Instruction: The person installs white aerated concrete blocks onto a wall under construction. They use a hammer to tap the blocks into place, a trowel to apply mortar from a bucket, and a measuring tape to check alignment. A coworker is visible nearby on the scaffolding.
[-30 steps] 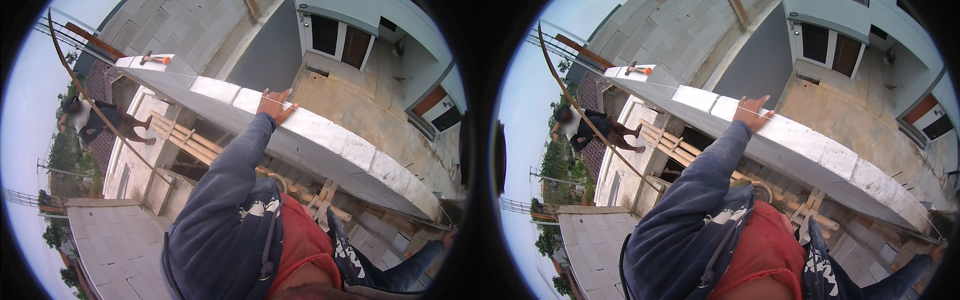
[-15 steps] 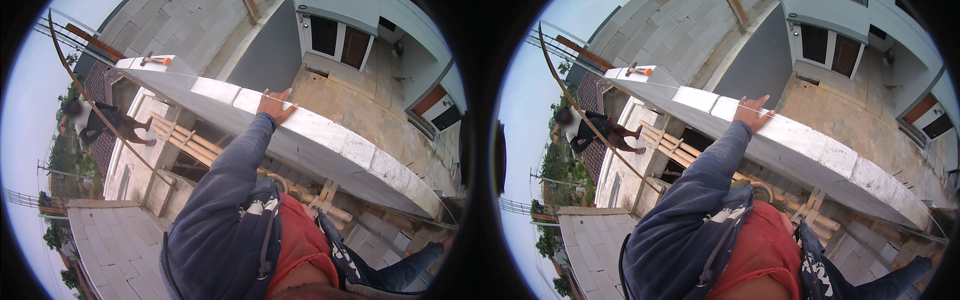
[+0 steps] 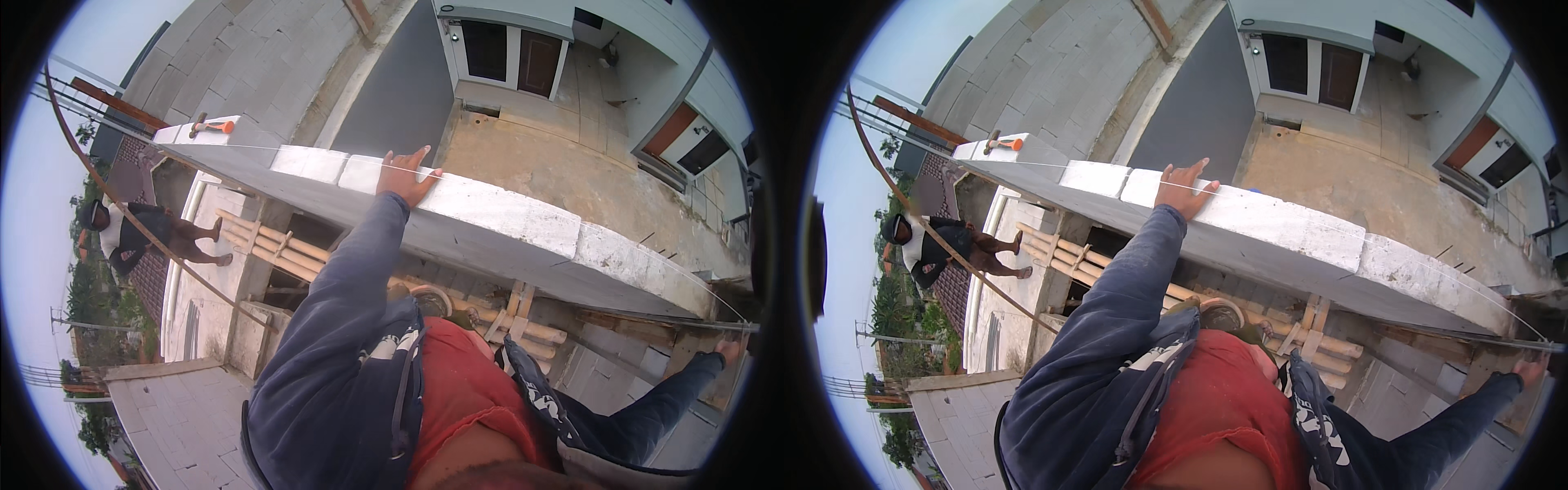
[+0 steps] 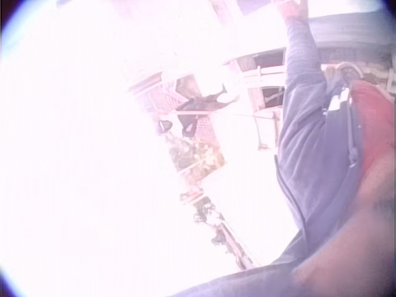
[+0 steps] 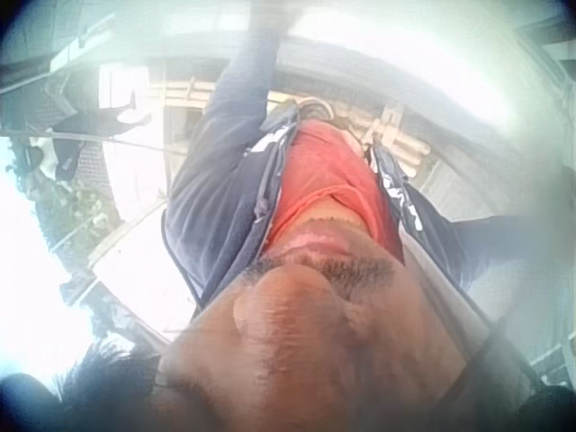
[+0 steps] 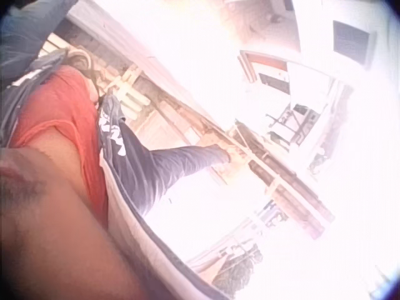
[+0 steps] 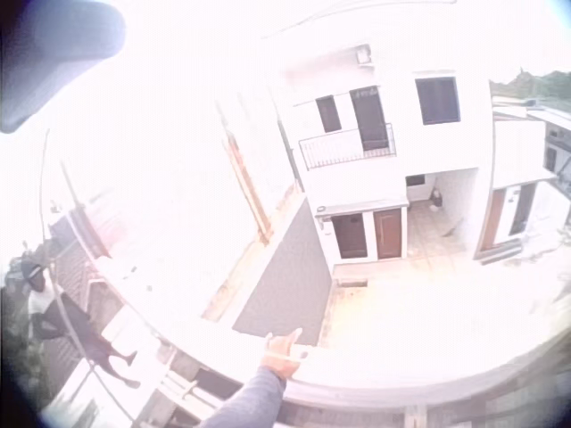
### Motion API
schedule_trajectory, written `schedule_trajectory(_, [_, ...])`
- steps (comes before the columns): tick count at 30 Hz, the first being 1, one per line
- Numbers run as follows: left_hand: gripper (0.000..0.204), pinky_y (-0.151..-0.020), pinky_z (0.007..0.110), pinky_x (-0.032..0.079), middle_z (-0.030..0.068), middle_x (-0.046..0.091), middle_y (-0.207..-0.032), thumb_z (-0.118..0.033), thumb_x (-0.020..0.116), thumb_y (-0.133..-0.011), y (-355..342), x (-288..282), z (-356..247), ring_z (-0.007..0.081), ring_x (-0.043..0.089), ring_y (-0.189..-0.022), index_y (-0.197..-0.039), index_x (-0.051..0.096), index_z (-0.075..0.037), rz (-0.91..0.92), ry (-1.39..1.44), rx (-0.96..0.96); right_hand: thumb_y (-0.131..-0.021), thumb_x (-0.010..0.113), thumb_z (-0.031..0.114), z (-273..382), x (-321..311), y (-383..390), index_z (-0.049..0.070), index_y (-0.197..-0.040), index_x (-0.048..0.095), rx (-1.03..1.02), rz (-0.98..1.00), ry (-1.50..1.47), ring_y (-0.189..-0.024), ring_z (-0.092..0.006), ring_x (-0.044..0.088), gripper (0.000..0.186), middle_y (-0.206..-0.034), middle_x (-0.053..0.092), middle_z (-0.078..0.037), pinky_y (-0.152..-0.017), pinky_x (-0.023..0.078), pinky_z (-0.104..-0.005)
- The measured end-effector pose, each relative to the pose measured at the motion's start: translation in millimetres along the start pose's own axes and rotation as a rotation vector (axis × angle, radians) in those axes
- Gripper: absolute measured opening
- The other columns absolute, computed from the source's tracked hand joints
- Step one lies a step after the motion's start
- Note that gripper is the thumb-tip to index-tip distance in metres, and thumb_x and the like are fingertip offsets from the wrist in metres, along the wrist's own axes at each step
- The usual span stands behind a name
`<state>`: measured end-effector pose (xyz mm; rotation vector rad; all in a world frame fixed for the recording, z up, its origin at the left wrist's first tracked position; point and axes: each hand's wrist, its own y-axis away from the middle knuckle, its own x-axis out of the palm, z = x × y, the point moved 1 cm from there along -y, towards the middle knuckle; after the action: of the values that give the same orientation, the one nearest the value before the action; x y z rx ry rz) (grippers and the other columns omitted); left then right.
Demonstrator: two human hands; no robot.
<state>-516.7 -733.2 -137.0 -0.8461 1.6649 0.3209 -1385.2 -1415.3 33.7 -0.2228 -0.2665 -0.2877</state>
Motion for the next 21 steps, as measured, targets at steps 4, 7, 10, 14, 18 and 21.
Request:
schedule_trajectory(4, [0.067, -0.125, 0.053, 0.029, 0.0164, 0.073, -0.130, -0.055, 0.060, -0.103, 28, -38, 14, 0.0322, 0.064, -0.126, -0.158, 0.052, -0.017, 0.007, -0.057, -0.030, -0.107, 0.054, 0.035, -97, 98, 81, 0.015, -0.138, 0.066, 0.139, -0.014, -0.186, -0.125, -0.0224, 0.064, 0.039, -0.137, 0.070, -0.004, -0.108, 0.044, -0.0434])
schedule_trajectory(7, [0.066, -0.123, 0.053, 0.031, 0.0178, 0.074, -0.127, -0.048, 0.063, -0.103, 38, -19, 25, 0.0328, 0.066, -0.122, -0.158, 0.052, -0.015, -0.002, 0.063, -0.064, -0.103, 0.063, 0.034, -46, 108, 70, 0.014, -0.120, 0.073, 0.091, 0.054, -0.223, -0.108, -0.0218, 0.071, 0.028, -0.117, 0.079, -0.003, -0.099, 0.047, -0.0435])
schedule_trajectory(10, [0.062, -0.114, 0.051, 0.039, 0.0197, 0.075, -0.126, -0.043, 0.064, -0.104, 32, -11, 15, 0.0369, 0.066, -0.117, -0.157, 0.054, -0.012, 0.008, 0.027, -0.045, -0.102, 0.063, 0.035, -27, 72, 70, 0.010, -0.127, 0.070, 0.103, 0.069, -0.149, -0.116, -0.0244, 0.067, 0.036, -0.121, 0.075, -0.006, -0.105, 0.047, -0.0414])
schedule_trajectory(14, [0.061, -0.106, 0.050, 0.045, 0.0215, 0.075, -0.124, -0.041, 0.063, -0.104, 24, -19, 7, 0.0391, 0.065, -0.115, -0.156, 0.055, -0.010, 0.022, 0.008, -0.005, -0.101, 0.062, 0.029, -41, 60, 79, 0.008, -0.121, 0.070, 0.123, -0.001, -0.199, -0.113, -0.0262, 0.068, 0.030, -0.117, 0.074, -0.008, -0.101, 0.048, -0.0442])
schedule_trajectory(18, [0.061, -0.104, 0.049, 0.046, 0.0227, 0.075, -0.121, -0.040, 0.064, -0.103, 24, -21, 22, 0.0388, 0.065, -0.114, -0.156, 0.055, -0.010, -0.007, -0.030, -0.002, -0.101, 0.060, 0.025, -53, 75, 86, 0.008, -0.117, 0.070, 0.063, 0.022, -0.251, -0.108, -0.0268, 0.068, 0.025, -0.113, 0.073, -0.008, -0.096, 0.049, -0.0443])
schedule_trajectory(21, [0.061, -0.103, 0.049, 0.047, 0.0229, 0.075, -0.120, -0.038, 0.066, -0.103, 24, -19, 29, 0.0383, 0.065, -0.114, -0.156, 0.055, -0.010, -0.023, -0.028, 0.003, -0.101, 0.058, 0.021, -57, 79, 83, 0.010, -0.112, 0.070, 0.035, 0.016, -0.281, -0.100, -0.0246, 0.068, 0.020, -0.107, 0.073, -0.006, -0.087, 0.049, -0.0439])
